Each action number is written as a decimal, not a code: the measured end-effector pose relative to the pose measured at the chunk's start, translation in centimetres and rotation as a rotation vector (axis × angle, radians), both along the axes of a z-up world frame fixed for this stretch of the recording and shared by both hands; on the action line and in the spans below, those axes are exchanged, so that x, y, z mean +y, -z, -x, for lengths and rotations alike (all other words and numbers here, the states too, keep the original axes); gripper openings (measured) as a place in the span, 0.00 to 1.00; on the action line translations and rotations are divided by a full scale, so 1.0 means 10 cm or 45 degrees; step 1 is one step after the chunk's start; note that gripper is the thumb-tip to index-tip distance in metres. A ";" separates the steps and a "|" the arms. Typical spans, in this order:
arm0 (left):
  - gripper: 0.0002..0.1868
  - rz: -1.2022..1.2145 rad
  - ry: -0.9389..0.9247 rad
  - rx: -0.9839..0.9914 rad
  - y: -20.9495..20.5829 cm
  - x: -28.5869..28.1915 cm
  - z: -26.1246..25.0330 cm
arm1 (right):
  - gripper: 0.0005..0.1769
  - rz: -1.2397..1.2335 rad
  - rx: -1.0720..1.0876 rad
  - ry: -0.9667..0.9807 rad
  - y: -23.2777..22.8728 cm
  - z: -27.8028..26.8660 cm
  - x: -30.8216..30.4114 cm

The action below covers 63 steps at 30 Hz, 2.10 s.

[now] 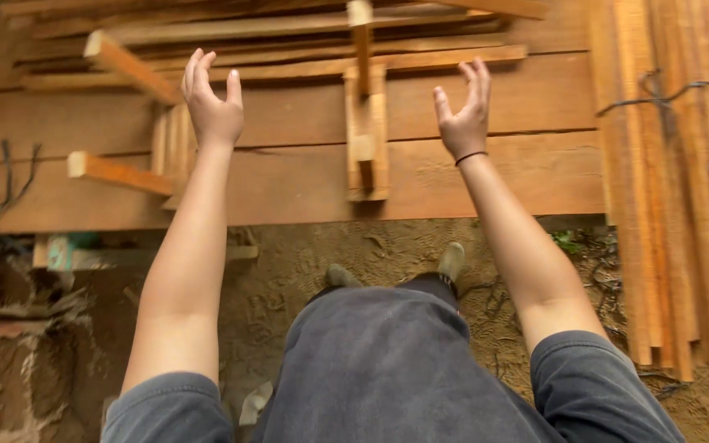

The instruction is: Bundling and tying together thin wooden strips using plastic ties.

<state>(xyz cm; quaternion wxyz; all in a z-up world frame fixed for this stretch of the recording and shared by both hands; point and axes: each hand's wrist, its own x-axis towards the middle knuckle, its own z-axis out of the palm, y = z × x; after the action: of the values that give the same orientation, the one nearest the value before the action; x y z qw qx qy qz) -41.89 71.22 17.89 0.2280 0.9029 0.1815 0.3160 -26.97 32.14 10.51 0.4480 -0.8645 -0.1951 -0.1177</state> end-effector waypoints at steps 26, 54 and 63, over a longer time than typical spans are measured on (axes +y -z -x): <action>0.14 0.005 -0.121 0.616 0.33 3.23 -0.60 | 0.19 0.648 0.380 0.106 -0.37 -1.40 2.44; 0.14 0.273 -0.382 0.538 0.61 3.42 -0.81 | 0.16 0.800 0.076 0.223 -0.25 -1.30 2.37; 0.13 0.196 -0.334 0.828 0.60 3.46 -0.83 | 0.17 0.811 0.256 0.230 -0.45 -1.20 2.58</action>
<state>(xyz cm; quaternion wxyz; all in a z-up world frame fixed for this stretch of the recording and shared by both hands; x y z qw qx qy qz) -33.57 105.83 11.87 0.1831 0.9055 0.3821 0.0241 -14.97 57.95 15.05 0.1606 -0.9820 -0.0995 -0.0042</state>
